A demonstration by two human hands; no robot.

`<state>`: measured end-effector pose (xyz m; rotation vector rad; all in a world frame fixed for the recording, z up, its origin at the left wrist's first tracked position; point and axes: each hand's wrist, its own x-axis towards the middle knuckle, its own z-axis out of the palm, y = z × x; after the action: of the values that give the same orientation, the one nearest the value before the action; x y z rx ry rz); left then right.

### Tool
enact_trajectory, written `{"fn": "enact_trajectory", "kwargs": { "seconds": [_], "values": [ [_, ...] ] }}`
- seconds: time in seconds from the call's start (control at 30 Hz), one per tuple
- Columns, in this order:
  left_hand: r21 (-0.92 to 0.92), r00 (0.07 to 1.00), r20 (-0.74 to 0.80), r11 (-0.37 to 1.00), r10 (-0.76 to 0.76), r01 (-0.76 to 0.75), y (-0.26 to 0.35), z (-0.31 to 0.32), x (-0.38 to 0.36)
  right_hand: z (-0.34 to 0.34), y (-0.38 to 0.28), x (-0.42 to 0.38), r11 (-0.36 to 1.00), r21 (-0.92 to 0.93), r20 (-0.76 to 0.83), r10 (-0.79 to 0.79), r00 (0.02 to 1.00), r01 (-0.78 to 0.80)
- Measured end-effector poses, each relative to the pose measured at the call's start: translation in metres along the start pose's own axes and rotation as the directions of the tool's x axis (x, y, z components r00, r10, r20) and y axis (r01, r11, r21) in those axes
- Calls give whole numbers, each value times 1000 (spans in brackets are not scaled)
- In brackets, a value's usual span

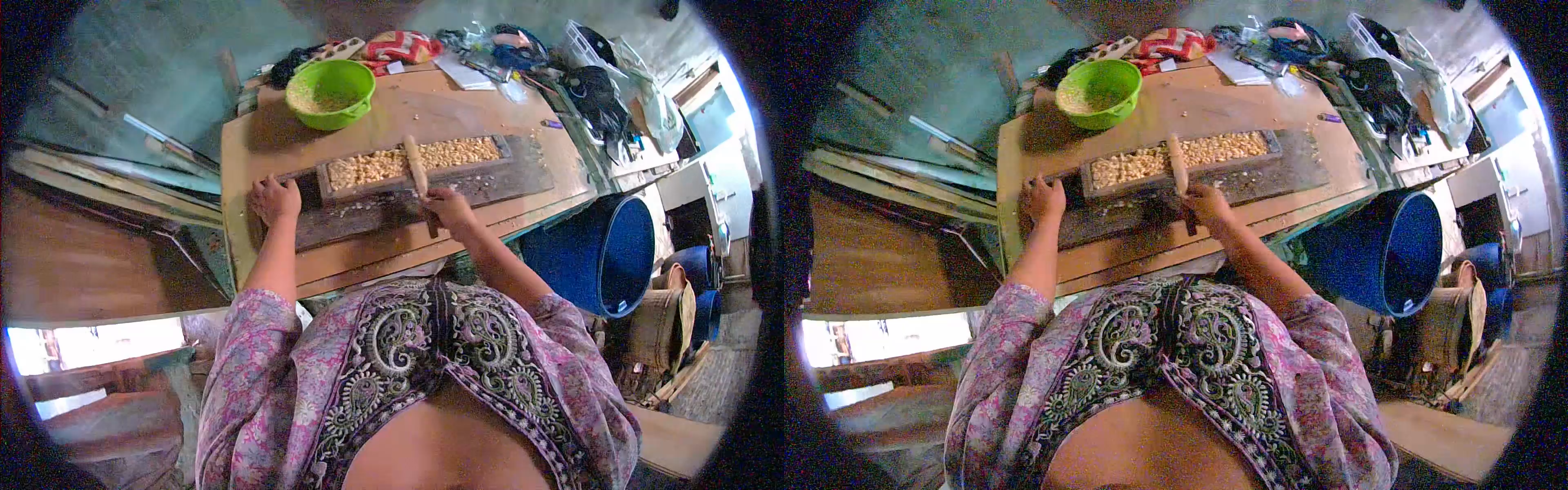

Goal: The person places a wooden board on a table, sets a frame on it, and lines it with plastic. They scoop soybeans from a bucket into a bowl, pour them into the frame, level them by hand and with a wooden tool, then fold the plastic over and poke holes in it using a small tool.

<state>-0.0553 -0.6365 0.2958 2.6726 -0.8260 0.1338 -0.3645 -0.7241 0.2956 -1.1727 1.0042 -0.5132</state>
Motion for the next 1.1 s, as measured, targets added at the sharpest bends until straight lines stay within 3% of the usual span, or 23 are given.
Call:
{"fn": "enact_trajectory", "kwargs": {
  "seconds": [0.03,0.07,0.1,0.17,0.23,0.27,0.33,0.37,0.43,0.5,0.57,0.6,0.67,0.8,0.87,1.0,1.07,1.1],
  "values": [
    [-18,1000,2,1000,3,-3,1,-2,-1,14,0,1,999,-30,48,-12,999,14],
    [-34,1000,4,999,9,-8,2,-4,-2,26,4,4,989,-149,-18,-8,1000,5],
    [-51,1000,8,999,17,-16,1,-5,-1,38,-6,-4,997,-72,73,30,997,-25],
    [-31,998,-17,998,54,-54,-7,10,7,57,-11,-9,960,-276,49,-42,998,54],
    [-120,974,-159,976,160,-180,-9,12,4,68,-18,-14,950,-305,87,-42,995,67],
    [-117,975,-158,977,156,-175,-11,13,1,72,-19,-16,938,-336,125,-41,991,81],
    [-187,887,-280,885,368,-426,-9,8,-4,76,-18,-15,916,-390,112,-57,992,97],
    [-183,886,-284,887,366,-425,-8,8,-5,78,-17,-13,893,-438,92,-72,993,106],
    [-394,778,-355,672,518,-628,-7,11,-8,80,-7,-4,913,-387,126,-86,988,129],
    [-327,778,-317,708,542,-626,-6,15,-15,81,-2,1,932,-335,154,-94,984,141],
    [-285,765,-256,710,591,-644,-2,17,-19,81,-3,5,806,-534,247,-141,959,256],
    [-284,768,-176,715,616,-639,0,9,-22,82,-8,-1,804,-537,249,-140,958,257],
    [-249,759,-187,717,624,-651,0,8,-24,85,-22,-22,834,-533,267,6,964,143],
    [-179,751,-168,730,638,-660,4,4,-25,86,-25,-32,926,-371,227,19,974,68],
    [-164,749,-139,731,647,-662,5,2,-28,88,-22,-18,778,-549,257,-190,948,305],
    [-153,717,-119,700,687,-697,4,3,-26,102,-23,-5,805,-535,272,-121,955,254],
    [-147,706,-101,691,701,-707,4,6,-24,106,-11,-2,717,-588,252,-278,927,375],
    [-161,701,-91,685,707,-711,4,5,-24,105,-12,-5,720,-585,249,-279,928,373]
  ]
}}
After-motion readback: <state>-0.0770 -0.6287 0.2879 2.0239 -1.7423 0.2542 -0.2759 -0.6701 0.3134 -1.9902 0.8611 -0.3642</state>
